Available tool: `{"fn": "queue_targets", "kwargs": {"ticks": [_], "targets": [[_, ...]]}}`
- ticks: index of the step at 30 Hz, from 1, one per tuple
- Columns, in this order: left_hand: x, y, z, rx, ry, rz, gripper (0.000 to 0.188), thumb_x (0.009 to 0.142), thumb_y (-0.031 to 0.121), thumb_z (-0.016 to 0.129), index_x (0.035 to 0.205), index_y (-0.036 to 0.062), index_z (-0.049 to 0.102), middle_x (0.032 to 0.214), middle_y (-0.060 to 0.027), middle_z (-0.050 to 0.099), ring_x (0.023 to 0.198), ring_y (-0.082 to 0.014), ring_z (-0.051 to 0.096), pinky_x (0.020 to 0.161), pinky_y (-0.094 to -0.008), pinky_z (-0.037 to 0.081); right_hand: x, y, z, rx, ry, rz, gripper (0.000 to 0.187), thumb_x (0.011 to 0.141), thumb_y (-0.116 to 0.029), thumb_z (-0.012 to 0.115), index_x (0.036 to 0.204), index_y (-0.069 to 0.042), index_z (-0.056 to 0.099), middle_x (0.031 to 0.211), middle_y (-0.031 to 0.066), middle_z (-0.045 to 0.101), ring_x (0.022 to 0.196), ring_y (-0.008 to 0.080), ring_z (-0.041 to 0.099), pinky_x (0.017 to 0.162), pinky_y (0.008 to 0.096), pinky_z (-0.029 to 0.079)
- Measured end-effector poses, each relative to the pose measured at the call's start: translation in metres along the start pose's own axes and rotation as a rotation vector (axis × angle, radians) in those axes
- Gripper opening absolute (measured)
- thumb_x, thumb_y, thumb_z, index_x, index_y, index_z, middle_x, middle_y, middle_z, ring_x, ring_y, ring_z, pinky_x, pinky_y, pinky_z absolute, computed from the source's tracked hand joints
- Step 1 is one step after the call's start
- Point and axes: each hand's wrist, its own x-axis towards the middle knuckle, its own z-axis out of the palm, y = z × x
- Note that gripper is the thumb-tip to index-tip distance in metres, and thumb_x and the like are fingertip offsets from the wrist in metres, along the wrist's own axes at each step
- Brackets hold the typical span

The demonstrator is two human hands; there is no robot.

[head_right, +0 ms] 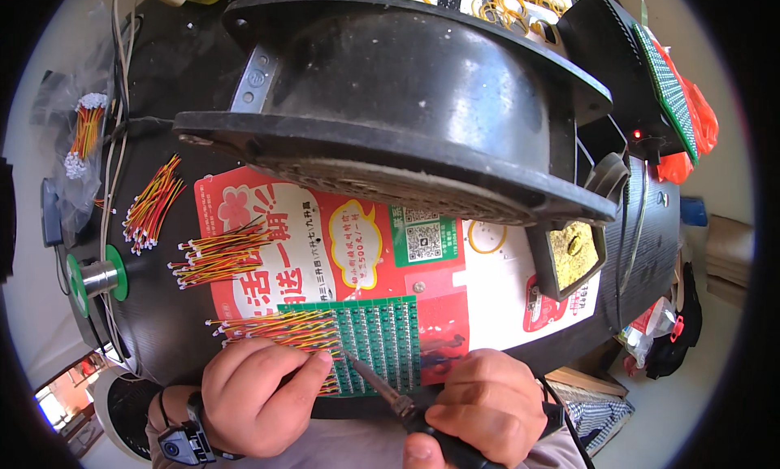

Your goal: Soldering electrical wires onto a printed circuit board.

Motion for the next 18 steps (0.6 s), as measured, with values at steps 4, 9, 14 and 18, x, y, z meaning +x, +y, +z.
{"fn": "queue_targets", "kwargs": {"ticks": [4,9,14,18], "targets": [[0.001,-0.001,0.001,-0.013,-0.02,0.005,0.021,0.069,-0.002,0.074,0.09,-0.0032,0.071,0.079,-0.0088,0.062,0.063,-0.0223,0.061,0.053,-0.031,0.05,0.002,-0.003,-0.005,-0.021,-0.088,0.025,0.027,0.078,-0.025,0.069,0.08,-0.005,0.05,0.053,0.0002,0.046,0.043,0.0133,0.048,0.038,0.0254,0.035],[-0.001,-0.002,0.001,0.024,-0.023,-0.008,0.022,0.068,-0.002,0.073,0.09,-0.0037,0.071,0.077,-0.0089,0.062,0.061,-0.0223,0.061,0.052,-0.0313,0.05,0.004,-0.002,-0.005,-0.009,-0.166,0.067,0.028,0.077,-0.026,0.071,0.08,-0.006,0.052,0.055,0.0001,0.05,0.046,0.0139,0.052,0.039,0.0257,0.039],[0.002,0.001,0.001,0.003,-0.014,0.013,0.022,0.068,-0.001,0.072,0.09,-0.0038,0.071,0.078,-0.0092,0.062,0.062,-0.0225,0.061,0.053,-0.032,0.051,0.008,-0.011,-0.01,-0.069,-0.165,0.083,0.028,0.077,-0.026,0.071,0.08,-0.006,0.052,0.056,0.0,0.051,0.046,0.0138,0.053,0.04,0.0259,0.04],[0.007,0.012,-0.01,0.024,-0.042,-0.124,0.012,0.081,0.0,0.068,0.091,-0.0059,0.07,0.084,-0.013,0.063,0.076,-0.0274,0.064,0.069,-0.034,0.055,0.006,-0.008,-0.008,-0.065,-0.165,0.077,0.027,0.078,-0.026,0.071,0.08,-0.006,0.052,0.055,-0.0004,0.051,0.046,0.0137,0.053,0.041,0.0258,0.04]]}}
